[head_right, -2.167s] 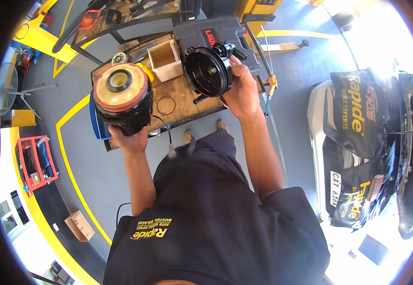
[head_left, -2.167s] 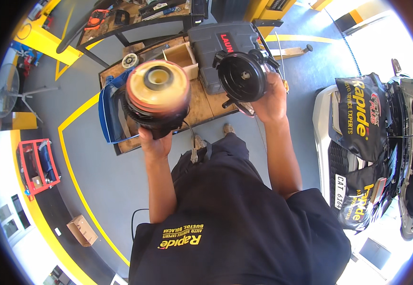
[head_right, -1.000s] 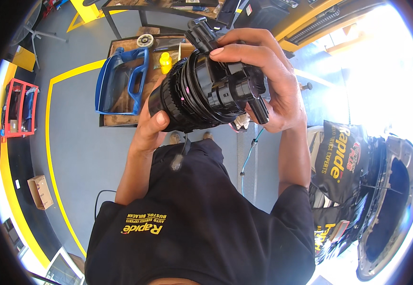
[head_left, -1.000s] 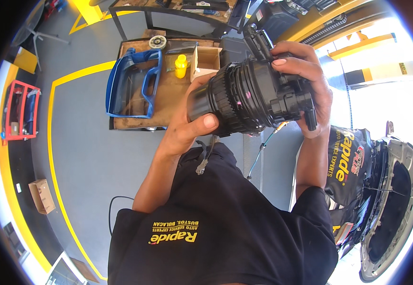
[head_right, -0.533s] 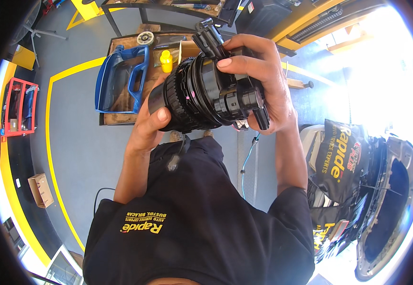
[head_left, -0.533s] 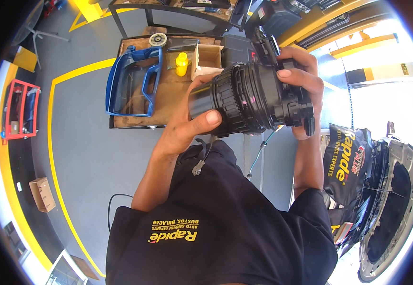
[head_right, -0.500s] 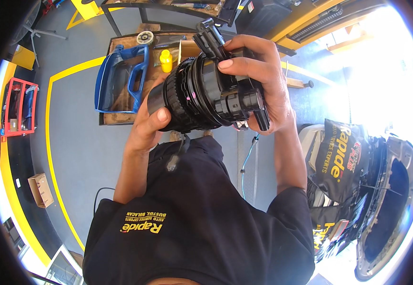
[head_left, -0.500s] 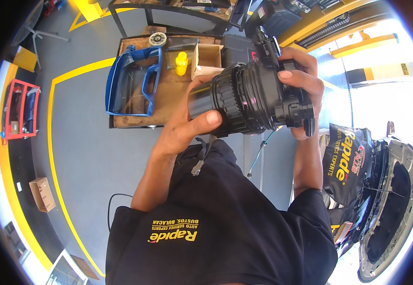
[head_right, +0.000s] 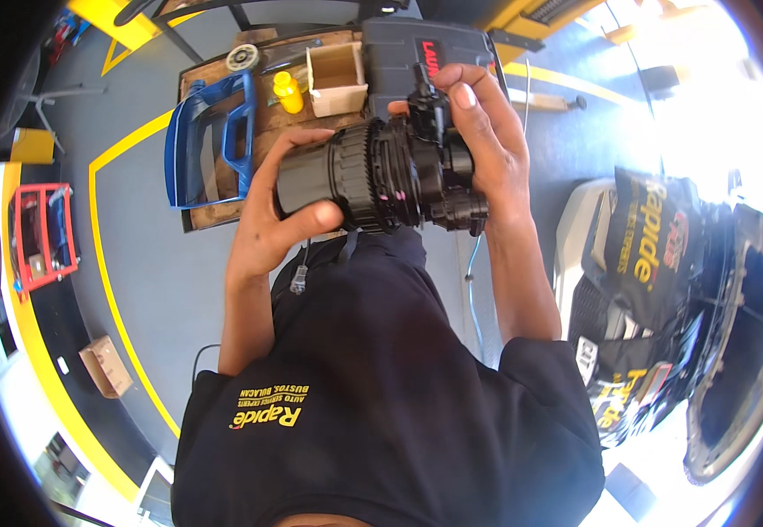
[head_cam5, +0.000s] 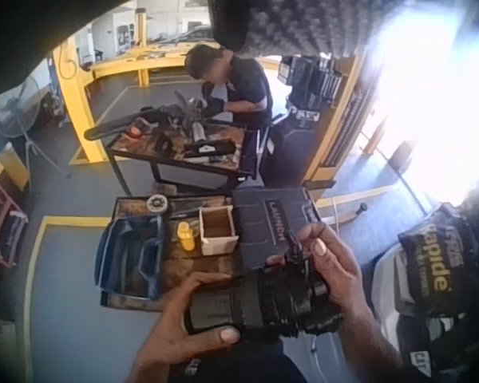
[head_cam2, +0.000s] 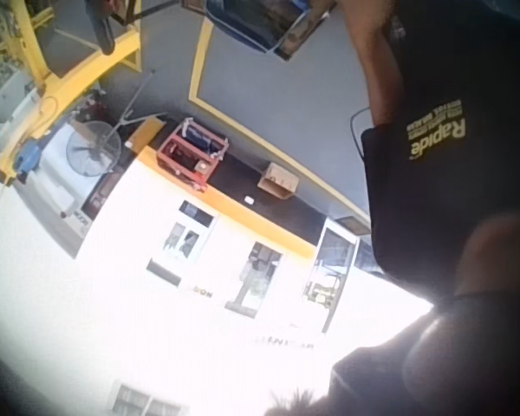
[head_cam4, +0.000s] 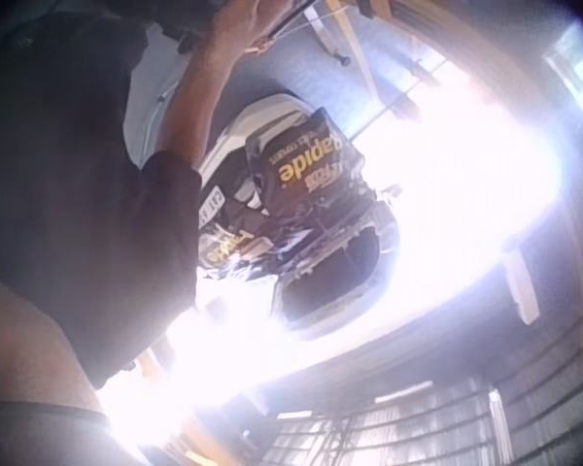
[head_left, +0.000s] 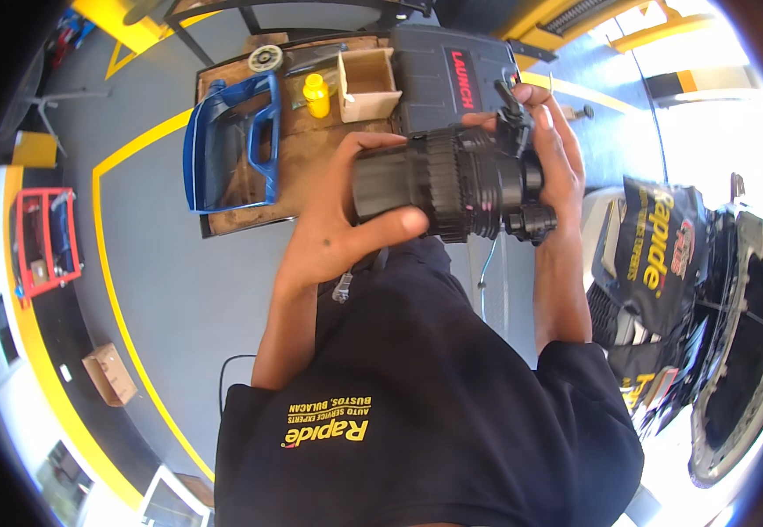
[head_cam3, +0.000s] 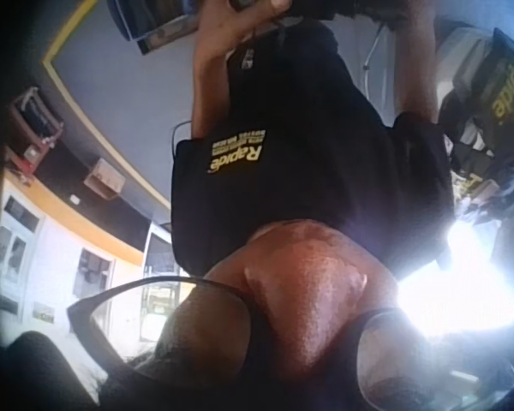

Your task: The person assembles a cylindrical mechanical component by inserting a yellow cap, attaching a black ring, and fitting a white cylindrical piece. They then rotate and inspect the assembled unit on a workbench in a garage.

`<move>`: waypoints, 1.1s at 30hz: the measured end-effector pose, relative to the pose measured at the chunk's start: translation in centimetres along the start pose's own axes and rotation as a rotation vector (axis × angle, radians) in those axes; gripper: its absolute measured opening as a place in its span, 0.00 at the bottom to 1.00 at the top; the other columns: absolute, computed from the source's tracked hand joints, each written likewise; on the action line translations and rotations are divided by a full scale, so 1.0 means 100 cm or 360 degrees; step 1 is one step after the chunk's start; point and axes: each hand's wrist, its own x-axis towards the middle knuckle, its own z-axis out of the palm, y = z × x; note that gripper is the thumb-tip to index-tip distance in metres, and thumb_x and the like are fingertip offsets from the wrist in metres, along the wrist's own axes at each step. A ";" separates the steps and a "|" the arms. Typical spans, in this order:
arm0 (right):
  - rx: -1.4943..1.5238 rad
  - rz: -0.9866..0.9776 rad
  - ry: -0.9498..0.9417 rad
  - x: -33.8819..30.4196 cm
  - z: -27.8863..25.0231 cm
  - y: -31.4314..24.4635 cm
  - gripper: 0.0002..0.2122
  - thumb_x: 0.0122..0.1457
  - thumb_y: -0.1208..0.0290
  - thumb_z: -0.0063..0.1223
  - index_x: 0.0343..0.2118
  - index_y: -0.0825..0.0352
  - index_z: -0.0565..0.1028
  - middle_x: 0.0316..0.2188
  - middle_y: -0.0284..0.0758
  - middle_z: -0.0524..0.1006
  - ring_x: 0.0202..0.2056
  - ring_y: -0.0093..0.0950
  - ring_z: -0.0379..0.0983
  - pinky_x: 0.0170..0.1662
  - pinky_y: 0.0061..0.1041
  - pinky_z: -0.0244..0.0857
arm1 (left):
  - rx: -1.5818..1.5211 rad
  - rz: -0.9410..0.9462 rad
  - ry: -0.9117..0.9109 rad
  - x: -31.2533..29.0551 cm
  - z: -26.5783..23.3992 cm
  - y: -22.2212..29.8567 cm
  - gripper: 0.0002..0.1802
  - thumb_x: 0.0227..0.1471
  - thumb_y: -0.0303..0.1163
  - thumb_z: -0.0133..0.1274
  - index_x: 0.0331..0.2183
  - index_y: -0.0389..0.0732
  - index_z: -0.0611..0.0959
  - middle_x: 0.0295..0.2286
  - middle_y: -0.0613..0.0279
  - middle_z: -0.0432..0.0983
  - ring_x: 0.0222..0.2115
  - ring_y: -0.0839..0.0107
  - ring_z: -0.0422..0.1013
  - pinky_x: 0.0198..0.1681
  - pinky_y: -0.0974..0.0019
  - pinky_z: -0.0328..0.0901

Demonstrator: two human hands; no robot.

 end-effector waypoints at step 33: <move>0.0888 0.0972 0.0869 -0.368 -0.273 0.402 0.13 0.68 0.75 0.46 0.50 0.65 0.80 0.38 0.30 0.81 0.36 0.18 0.77 0.42 0.19 0.74 | 0.0049 -0.1145 0.0180 -0.195 0.258 -0.402 0.18 0.67 0.37 0.48 0.52 0.38 0.78 0.44 0.62 0.73 0.49 0.71 0.71 0.57 0.64 0.66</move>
